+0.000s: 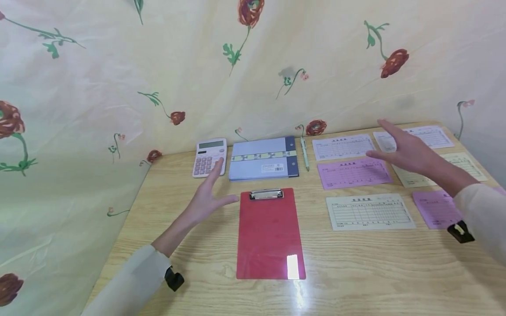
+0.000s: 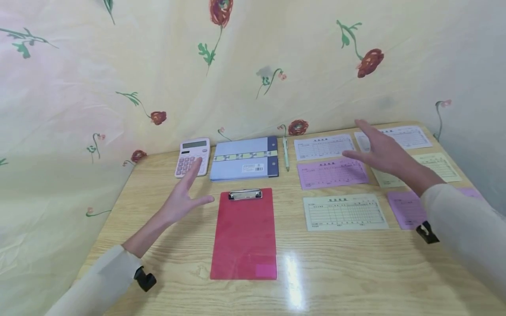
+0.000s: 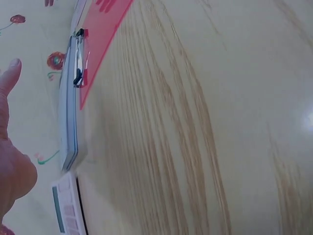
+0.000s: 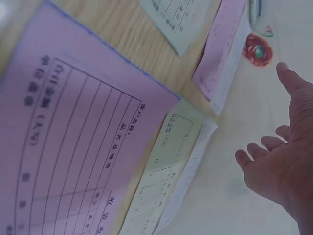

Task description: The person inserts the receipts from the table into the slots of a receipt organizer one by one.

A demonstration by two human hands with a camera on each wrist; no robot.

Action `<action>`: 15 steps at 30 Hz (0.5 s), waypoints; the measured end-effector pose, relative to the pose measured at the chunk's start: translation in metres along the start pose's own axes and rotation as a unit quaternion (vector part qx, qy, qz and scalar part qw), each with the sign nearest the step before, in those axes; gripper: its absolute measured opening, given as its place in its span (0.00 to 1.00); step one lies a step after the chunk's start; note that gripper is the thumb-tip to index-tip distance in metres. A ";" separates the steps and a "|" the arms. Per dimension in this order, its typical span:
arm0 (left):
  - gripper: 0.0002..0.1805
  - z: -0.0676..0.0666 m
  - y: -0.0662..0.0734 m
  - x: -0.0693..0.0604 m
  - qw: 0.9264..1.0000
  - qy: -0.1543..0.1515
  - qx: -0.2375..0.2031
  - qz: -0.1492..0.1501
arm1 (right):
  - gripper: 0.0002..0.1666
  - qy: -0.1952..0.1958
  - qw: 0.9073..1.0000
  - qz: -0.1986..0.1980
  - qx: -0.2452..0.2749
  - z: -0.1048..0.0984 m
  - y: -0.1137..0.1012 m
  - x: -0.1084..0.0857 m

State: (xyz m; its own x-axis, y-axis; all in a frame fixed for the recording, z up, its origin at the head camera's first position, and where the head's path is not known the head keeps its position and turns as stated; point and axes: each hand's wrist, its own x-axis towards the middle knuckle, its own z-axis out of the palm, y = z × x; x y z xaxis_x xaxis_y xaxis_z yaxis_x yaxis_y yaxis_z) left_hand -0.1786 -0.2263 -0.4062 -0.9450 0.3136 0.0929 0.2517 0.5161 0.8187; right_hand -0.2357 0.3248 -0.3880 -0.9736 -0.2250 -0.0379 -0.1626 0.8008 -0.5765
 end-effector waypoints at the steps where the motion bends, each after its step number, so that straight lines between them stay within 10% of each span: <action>1: 0.64 0.003 0.000 0.002 1.000 -0.001 -0.007 0.003 | 0.66 -0.001 1.000 0.004 0.003 0.001 0.003 0.004; 15: 0.59 0.052 0.001 0.016 0.996 -0.068 0.026 0.044 | 0.56 0.028 0.999 0.015 -0.009 0.022 0.022 0.042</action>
State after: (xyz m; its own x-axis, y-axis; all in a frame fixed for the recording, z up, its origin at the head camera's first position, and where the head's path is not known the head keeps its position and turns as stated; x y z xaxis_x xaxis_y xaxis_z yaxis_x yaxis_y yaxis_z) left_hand -0.1824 -0.1793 -0.4338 -0.8827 0.4625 0.0833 0.3465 0.5207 0.7803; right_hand -0.2766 0.3204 -0.4199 -0.9855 -0.1694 -0.0087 -0.1355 0.8169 -0.5607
